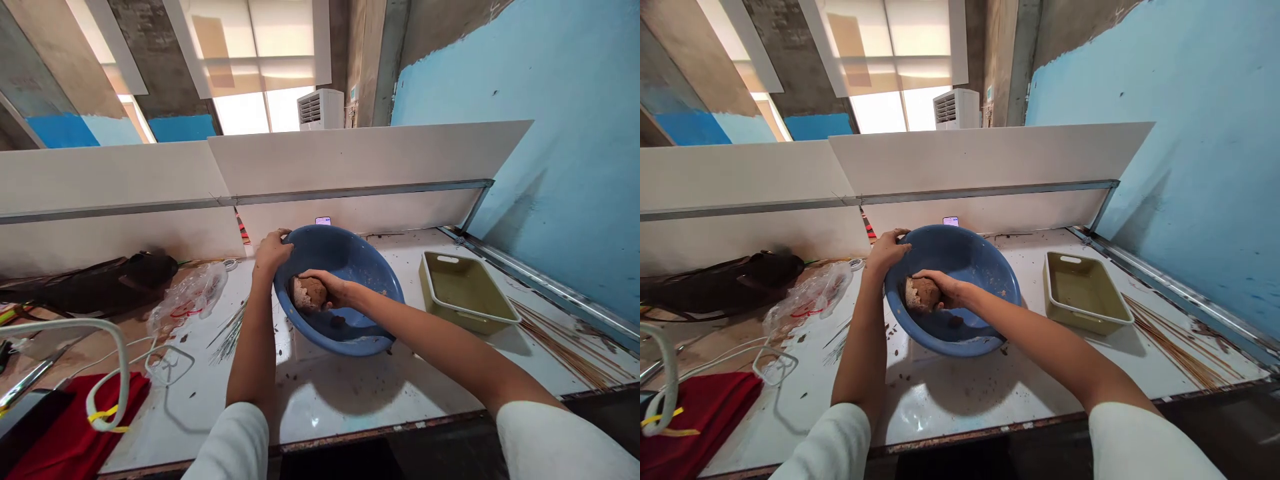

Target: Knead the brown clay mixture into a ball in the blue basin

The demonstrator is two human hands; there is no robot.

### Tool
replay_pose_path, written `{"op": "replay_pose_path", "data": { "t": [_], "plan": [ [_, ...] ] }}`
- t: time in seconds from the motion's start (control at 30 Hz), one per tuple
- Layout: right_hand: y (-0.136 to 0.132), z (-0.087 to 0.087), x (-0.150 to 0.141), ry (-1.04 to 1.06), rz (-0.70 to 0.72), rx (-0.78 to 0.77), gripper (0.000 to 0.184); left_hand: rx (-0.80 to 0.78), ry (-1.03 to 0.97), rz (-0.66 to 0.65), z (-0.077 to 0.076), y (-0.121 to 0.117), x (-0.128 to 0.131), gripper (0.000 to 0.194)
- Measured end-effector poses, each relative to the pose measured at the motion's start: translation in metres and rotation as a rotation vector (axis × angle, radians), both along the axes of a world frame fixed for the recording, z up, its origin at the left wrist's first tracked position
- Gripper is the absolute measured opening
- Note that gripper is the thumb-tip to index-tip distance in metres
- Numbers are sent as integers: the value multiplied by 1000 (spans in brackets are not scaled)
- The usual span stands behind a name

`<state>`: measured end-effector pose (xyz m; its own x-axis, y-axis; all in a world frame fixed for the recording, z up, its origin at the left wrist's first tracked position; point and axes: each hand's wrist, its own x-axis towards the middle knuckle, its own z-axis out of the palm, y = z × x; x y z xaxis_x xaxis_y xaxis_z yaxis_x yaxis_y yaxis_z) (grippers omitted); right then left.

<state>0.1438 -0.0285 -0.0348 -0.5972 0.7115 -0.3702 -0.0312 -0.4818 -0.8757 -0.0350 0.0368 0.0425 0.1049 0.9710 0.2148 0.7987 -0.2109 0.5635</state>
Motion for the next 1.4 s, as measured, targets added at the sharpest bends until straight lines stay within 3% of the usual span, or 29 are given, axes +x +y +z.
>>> {"op": "replay_pose_path", "data": {
  "t": [0.1, 0.3, 0.47, 0.63, 0.73, 0.8, 0.83, 0.9, 1.0, 1.13, 1.4],
  "plan": [
    [-3, 12, 14, 167, -101, -44, 34, -37, 36, 36, -5, 7, 4, 64],
    [-8, 35, 41, 315, -322, 47, 29, -101, 62, 95, -25, 30, 0, 66],
    [-10, 51, 51, 462, -407, 117, 25, -99, 102, 163, -43, 40, 0, 53],
    [-8, 61, 55, 497, -499, 107, 30, -127, 97, 251, -35, 32, 12, 40],
    [-2, 59, 56, 535, -499, 113, 34, -32, -121, 208, -19, 15, 29, 39],
    [4, 57, 56, 560, -493, 127, 33, -97, -474, 37, -9, -1, 44, 32],
    [7, 56, 55, 576, -505, 141, 30, -198, -698, -100, -5, -9, 53, 32],
    [13, 56, 53, 597, -544, 168, 24, -527, -1070, -248, 1, -24, 69, 33],
    [19, 56, 49, 589, -591, 171, 26, -828, -1400, -257, 5, -38, 86, 34],
    [21, 53, 45, 548, -599, 168, 25, -829, -1572, -132, 5, -40, 92, 51],
    [21, 46, 33, 497, -538, 183, 32, -708, -1634, -34, -4, -30, 92, 47]
  ]
}}
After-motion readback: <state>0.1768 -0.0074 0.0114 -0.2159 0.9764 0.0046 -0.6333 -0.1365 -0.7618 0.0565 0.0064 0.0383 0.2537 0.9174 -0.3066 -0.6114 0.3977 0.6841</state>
